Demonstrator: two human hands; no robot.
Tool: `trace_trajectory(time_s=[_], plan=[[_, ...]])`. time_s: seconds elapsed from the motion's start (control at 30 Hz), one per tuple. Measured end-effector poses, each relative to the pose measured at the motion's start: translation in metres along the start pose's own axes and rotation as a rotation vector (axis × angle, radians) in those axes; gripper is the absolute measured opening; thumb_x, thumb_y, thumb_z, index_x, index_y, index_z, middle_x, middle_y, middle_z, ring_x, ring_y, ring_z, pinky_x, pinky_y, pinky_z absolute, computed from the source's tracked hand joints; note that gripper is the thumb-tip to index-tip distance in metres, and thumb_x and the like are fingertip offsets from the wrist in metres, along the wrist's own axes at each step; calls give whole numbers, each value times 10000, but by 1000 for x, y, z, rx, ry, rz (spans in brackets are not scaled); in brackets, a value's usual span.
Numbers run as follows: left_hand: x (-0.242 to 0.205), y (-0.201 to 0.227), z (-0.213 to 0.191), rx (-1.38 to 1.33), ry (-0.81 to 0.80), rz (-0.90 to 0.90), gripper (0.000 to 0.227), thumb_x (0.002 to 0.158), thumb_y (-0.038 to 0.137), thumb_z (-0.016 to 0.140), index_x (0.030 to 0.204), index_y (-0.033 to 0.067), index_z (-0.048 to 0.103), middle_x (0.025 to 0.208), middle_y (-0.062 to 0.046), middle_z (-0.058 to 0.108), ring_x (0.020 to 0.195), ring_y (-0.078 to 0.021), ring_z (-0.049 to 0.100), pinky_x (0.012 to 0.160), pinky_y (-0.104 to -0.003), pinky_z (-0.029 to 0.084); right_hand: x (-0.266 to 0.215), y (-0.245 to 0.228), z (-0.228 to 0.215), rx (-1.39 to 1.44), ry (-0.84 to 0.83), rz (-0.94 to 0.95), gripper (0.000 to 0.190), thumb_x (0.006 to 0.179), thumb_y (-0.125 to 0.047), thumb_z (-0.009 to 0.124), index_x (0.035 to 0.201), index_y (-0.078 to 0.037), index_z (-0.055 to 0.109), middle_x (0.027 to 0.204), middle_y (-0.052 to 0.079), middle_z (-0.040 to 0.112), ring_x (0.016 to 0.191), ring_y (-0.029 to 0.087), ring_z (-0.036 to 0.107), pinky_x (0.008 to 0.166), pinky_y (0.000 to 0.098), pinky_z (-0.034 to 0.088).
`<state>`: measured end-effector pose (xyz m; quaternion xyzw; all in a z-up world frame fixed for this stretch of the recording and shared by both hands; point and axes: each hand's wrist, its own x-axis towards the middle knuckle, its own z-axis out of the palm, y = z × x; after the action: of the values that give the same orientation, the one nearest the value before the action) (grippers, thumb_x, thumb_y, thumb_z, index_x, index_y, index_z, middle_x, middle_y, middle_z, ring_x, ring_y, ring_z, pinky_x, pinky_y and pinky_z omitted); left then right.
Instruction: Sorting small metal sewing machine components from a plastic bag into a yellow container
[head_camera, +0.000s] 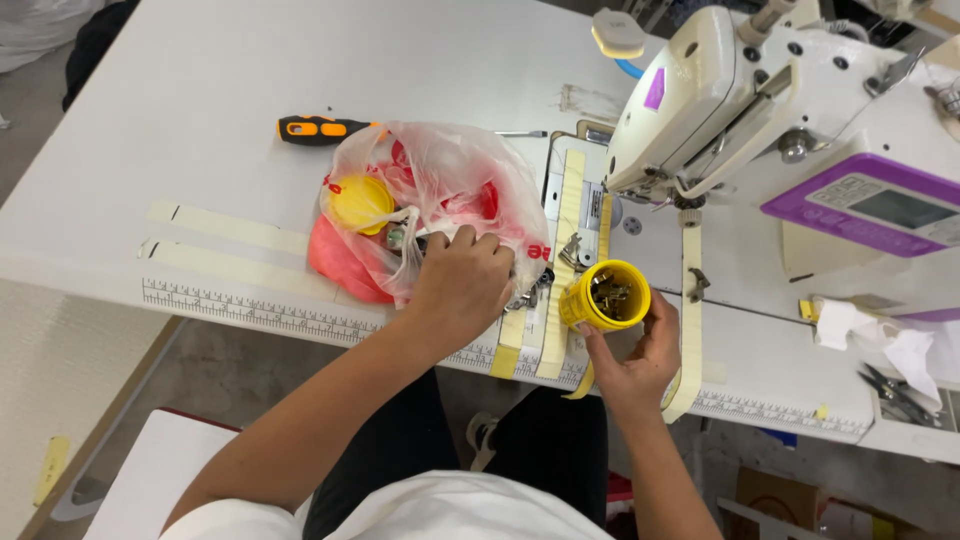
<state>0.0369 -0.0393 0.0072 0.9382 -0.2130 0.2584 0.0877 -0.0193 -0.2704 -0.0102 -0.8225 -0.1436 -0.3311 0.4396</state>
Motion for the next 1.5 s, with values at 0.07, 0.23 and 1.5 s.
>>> trace_trajectory(time_s=[0.07, 0.23, 1.5], plan=[[-2, -4, 7, -18, -41, -36, 195, 761, 293, 708, 876, 137, 725, 825, -55, 643, 855, -282, 619, 703, -440, 470, 0, 2, 1, 26, 4, 12, 665, 801, -42, 856, 1322, 142, 488, 1184, 276, 551, 1095, 466, 641, 984, 559, 516], [-5, -10, 1, -8, -116, -42, 164, 769, 210, 686, 902, 128, 737, 851, -64, 653, 884, -284, 622, 710, -439, 478, -3, 6, 0, 58, 13, 19, 663, 804, -58, 862, 1323, 133, 497, 1181, 261, 553, 1103, 451, 644, 997, 545, 511], [57, 10, -62, -481, 107, 281, 70, 869, 200, 728, 901, 139, 717, 965, -87, 678, 890, -333, 652, 738, -443, 536, -4, 17, -4, 27, 64, 4, 703, 752, -236, 919, 1271, 93, 576, 1158, 240, 622, 1073, 412, 667, 966, 486, 519]])
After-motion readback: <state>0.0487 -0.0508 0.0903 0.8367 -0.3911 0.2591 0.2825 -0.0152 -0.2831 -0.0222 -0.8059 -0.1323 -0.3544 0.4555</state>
